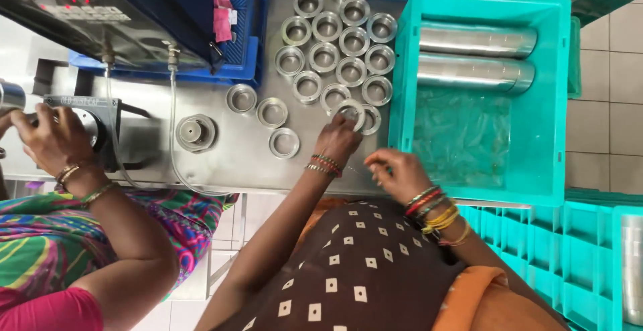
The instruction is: Manually assembling metal rings and cylinders at an industrial workbench.
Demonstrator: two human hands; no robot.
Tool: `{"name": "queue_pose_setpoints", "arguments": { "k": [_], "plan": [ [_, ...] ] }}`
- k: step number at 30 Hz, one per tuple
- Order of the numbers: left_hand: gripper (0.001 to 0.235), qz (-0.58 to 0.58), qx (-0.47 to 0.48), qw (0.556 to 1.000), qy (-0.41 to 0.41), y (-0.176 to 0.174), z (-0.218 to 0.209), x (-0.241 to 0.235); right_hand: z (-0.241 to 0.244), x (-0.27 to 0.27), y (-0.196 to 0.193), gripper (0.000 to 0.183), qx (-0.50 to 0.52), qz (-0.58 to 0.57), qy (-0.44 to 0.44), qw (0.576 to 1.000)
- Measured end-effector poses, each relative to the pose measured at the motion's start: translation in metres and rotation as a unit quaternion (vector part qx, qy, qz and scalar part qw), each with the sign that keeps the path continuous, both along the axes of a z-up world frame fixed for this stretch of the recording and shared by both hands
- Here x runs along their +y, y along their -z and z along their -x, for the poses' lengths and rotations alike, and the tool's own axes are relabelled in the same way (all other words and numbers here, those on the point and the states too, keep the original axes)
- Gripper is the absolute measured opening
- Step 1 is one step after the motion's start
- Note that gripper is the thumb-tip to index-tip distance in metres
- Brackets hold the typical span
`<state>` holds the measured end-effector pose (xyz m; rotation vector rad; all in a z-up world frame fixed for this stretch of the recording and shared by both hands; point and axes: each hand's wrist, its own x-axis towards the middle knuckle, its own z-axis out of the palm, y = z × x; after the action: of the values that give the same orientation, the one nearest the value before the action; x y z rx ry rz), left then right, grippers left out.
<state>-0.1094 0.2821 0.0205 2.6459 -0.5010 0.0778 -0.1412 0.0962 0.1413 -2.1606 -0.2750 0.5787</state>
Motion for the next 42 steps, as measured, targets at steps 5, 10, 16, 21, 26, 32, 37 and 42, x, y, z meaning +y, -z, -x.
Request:
{"name": "queue_pose_setpoints", "arguments": {
  "k": [5,10,16,21,26,32,37,42],
  "plan": [
    [0.01,-0.035,0.008,0.999,0.003,0.025,0.038,0.043,0.006,0.026,0.114,0.01,-0.151,0.136,-0.099,0.974],
    [0.008,-0.035,0.018,0.997,0.065,0.046,0.021,0.056,0.009,0.039,0.18,0.012,-0.173,0.322,-0.057,0.929],
    [0.014,0.19,-0.015,0.982,0.008,-0.011,0.024,0.075,0.0,0.044,0.165,0.02,-0.249,0.241,-0.092,0.933],
    [0.017,0.392,0.303,0.866,-0.064,-0.004,0.051,0.082,0.009,0.058,0.124,0.01,0.105,-0.303,0.236,0.917],
    [0.016,0.427,0.336,0.836,-0.078,0.008,0.053,0.076,0.014,0.081,0.097,0.014,0.159,-0.366,0.278,0.874],
    [0.012,0.35,0.172,0.916,-0.095,0.004,0.056,0.086,-0.011,0.064,0.146,0.012,0.065,-0.22,0.162,0.96],
    [0.019,0.365,0.171,0.902,-0.153,0.004,0.061,0.103,-0.023,0.079,0.123,0.009,-0.022,-0.084,0.155,0.984],
    [0.012,0.301,0.14,0.929,-0.164,0.024,0.075,0.116,-0.027,0.086,0.104,0.012,-0.202,0.014,0.043,0.978]
  ]
}}
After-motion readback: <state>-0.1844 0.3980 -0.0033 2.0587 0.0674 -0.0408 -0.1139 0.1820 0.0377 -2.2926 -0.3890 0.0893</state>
